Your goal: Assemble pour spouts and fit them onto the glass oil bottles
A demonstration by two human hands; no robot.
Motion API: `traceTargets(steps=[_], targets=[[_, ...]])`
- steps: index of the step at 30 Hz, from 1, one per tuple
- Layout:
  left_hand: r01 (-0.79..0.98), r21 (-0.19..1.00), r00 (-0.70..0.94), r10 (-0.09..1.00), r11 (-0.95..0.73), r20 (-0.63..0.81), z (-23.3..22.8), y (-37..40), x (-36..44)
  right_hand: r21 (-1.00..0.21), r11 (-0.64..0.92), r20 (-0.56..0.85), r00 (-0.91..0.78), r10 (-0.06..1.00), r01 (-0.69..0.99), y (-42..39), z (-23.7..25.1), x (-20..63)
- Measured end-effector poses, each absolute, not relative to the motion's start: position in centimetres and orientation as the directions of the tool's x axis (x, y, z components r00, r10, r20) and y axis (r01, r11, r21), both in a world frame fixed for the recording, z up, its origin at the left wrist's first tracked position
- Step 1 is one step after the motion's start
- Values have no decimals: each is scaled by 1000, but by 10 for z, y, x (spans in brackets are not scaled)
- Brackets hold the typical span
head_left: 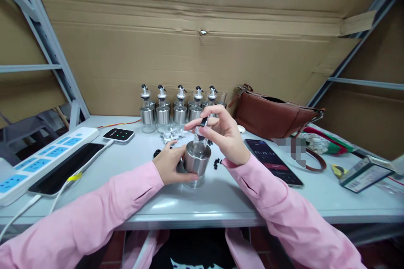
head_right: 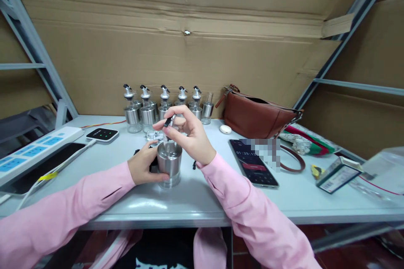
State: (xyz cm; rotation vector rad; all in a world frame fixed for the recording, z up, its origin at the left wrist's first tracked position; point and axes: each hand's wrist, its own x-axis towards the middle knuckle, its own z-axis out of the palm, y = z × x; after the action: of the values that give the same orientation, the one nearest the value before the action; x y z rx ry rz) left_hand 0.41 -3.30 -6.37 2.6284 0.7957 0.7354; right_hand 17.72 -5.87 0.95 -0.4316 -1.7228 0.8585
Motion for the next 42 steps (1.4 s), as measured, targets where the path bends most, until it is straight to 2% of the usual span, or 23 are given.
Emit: traceTargets(steps=[5, 10, 12, 15, 18, 22, 26, 29, 32, 35, 42], targets=[[433, 410, 716, 582, -803, 385, -63, -33, 4, -735, 661, 669, -314, 673, -151, -60, 8, 176], [432, 397, 720, 575, -810, 389, -61, -34, 4, -788, 589, 614, -302, 729, -178, -55, 6, 180], [436, 392, 718, 576, -810, 391, -62, -34, 4, -829, 519, 557, -396, 730, -209, -49, 6, 186], [453, 382, 694, 588, -806, 416, -64, -32, 5, -898, 392, 426, -612, 667, -199, -39, 4, 195], [451, 374, 697, 581, -811, 420, -66, -31, 4, -925, 339, 361, -670, 648, -171, -32, 3, 199], [426, 380, 715, 563, -821, 414, -66, -31, 2, -900, 382, 435, -521, 735, -212, -32, 9, 205], [404, 408, 703, 563, -819, 434, -66, -32, 2, -825, 537, 562, -150, 813, -176, -28, 21, 223], [409, 409, 713, 565, -816, 415, -66, -33, 3, -785, 617, 602, 164, 782, -62, -14, 21, 238], [408, 394, 713, 557, -824, 426, -66, -34, 3, -764, 601, 641, 374, 670, 233, 4, 9, 251], [400, 388, 713, 548, -830, 437, -66, -34, 2, -747, 448, 651, 403, 644, 491, 17, -5, 261], [401, 397, 720, 552, -826, 421, -67, -34, 4, -736, 230, 564, 389, 728, 637, 22, -13, 268]])
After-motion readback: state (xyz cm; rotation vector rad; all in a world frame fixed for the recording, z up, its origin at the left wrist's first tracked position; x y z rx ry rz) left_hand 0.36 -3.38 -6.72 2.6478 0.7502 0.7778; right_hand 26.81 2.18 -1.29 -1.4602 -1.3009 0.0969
